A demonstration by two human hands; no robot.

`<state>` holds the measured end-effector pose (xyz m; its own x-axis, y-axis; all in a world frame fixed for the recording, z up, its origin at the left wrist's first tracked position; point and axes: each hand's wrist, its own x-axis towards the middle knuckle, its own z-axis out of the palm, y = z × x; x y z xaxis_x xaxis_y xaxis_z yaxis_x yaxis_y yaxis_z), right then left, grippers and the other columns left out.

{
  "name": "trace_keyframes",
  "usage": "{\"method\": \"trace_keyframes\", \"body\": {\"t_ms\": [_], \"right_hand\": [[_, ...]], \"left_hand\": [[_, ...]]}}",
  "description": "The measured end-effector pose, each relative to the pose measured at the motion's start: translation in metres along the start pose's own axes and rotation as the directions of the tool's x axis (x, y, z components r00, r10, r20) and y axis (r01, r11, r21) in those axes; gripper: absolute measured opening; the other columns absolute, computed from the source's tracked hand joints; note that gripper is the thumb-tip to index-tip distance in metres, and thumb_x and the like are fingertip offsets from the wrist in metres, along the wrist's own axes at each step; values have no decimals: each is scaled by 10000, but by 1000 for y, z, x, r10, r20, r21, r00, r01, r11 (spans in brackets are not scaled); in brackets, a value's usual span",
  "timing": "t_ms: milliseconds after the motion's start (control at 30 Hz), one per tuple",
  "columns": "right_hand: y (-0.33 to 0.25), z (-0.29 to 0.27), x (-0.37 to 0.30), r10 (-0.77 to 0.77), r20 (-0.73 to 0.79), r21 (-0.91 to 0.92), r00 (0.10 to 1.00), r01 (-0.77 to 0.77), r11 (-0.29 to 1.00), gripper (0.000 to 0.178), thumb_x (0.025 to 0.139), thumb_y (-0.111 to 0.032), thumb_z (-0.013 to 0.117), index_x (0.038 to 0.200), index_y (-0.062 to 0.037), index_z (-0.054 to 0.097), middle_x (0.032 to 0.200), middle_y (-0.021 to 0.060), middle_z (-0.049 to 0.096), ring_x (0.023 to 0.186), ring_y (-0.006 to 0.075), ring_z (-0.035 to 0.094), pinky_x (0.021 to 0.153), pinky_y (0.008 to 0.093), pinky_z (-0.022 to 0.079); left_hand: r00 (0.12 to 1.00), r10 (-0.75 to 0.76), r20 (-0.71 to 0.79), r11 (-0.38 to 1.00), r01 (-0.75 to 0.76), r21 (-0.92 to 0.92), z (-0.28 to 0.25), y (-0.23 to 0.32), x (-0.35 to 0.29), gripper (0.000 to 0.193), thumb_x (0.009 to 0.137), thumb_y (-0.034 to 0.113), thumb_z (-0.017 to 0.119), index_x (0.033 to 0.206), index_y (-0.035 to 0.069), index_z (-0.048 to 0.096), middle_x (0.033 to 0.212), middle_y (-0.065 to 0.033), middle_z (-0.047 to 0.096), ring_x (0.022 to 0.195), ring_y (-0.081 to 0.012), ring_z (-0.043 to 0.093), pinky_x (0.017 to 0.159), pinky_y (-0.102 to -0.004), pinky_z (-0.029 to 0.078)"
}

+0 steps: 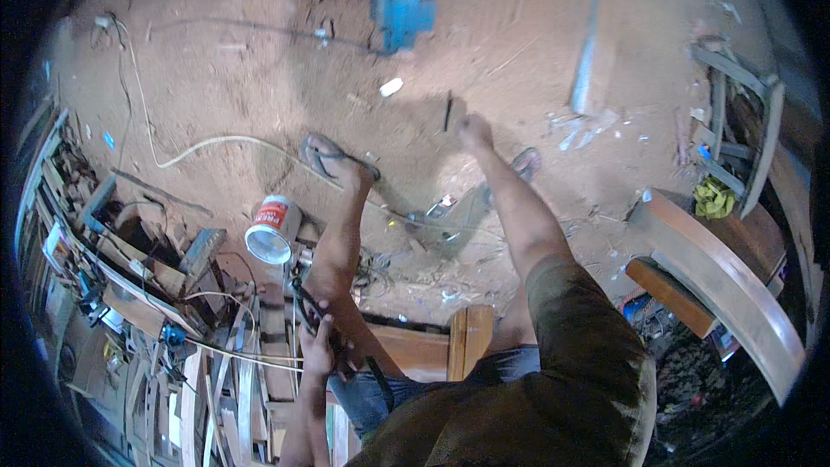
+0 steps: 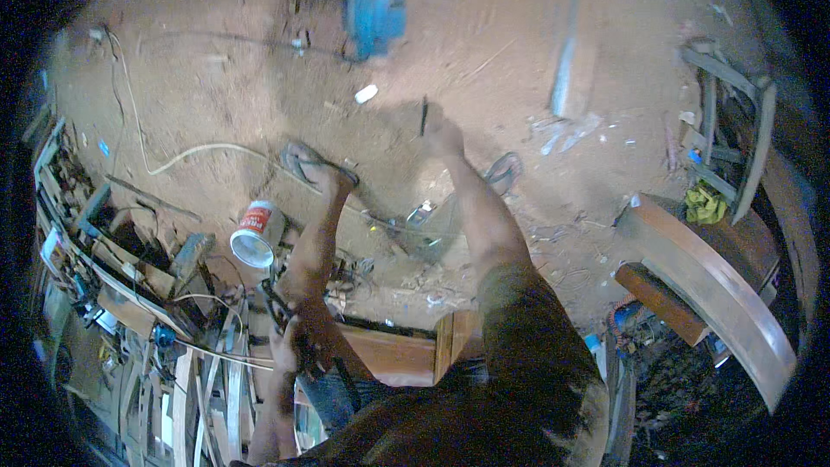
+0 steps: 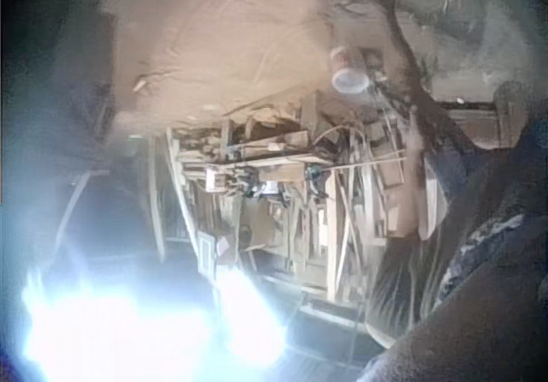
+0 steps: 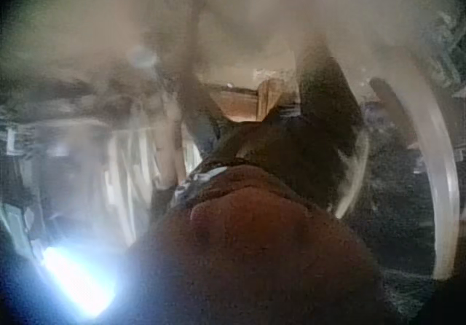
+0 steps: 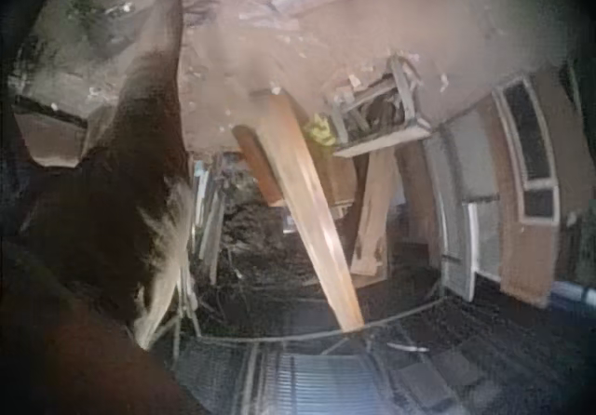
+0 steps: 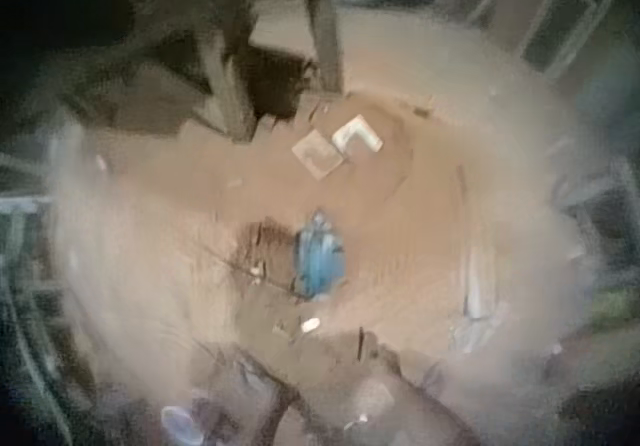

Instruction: The person retrieves nails from a bucket and uses a hammer to drive them into a long, curved wooden assembly. They then use a circular saw to trim the edges of the wood and a clamp to secure the pieces together.

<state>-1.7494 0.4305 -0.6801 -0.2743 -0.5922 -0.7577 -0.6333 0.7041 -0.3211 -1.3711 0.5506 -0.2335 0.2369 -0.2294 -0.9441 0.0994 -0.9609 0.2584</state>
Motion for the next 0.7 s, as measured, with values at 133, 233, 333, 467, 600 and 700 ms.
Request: {"method": "trace_keyframes", "body": {"t_ms": [133,233,333,467,600,700], "right_hand": [[-35,71,58,58,-49,96,997,-53,994,333,909,-317,606,1052,-28,688,1103,239,685,1053,400,657,893,469,524],[-51,104,73,168,-136,49,976,-163,985,346,918,-282,602,1106,6,640,1108,268,674,1052,417,654,882,481,520],[-55,97,69,144,-197,28,970,-141,990,345,916,-273,590,1139,-10,610,1113,279,668,1030,430,659,865,491,520],[-107,77,-40,-97,-127,17,987,100,995,345,936,-229,551,1222,-40,590,1099,265,670,1057,438,640,899,504,505],[-209,-25,-204,-209,-85,-142,974,196,970,314,888,-225,604,1139,-47,668,1006,220,697,998,379,670,869,459,522],[-331,-125,-298,-6,22,-127,1000,9,992,429,931,-453,624,981,-41,734,958,180,731,978,312,689,855,432,516]], "left_hand": [[997,-32,-69,995,25,-100,-37,-9,13,392,959,210,642,1287,29,527,916,-78,629,720,-174,611,623,-306,520],[989,-11,-148,988,-13,-156,-50,-7,21,405,955,183,634,1299,29,488,876,-77,606,658,-183,597,573,-322,526],[993,-1,-114,963,-30,-268,-62,2,32,379,957,135,625,1281,22,463,760,-73,551,541,-190,566,506,-366,552],[998,63,-7,964,-63,-260,-81,25,29,361,979,159,611,1288,39,467,728,-59,518,559,-173,555,528,-373,567],[998,3,67,870,31,-492,-112,23,18,345,1035,302,546,1271,57,491,720,-60,514,570,-181,566,552,-398,597],[981,134,140,778,-16,-628,-143,72,9,340,1051,337,507,1253,64,499,796,-72,542,605,-205,598,593,-404,614]]}}
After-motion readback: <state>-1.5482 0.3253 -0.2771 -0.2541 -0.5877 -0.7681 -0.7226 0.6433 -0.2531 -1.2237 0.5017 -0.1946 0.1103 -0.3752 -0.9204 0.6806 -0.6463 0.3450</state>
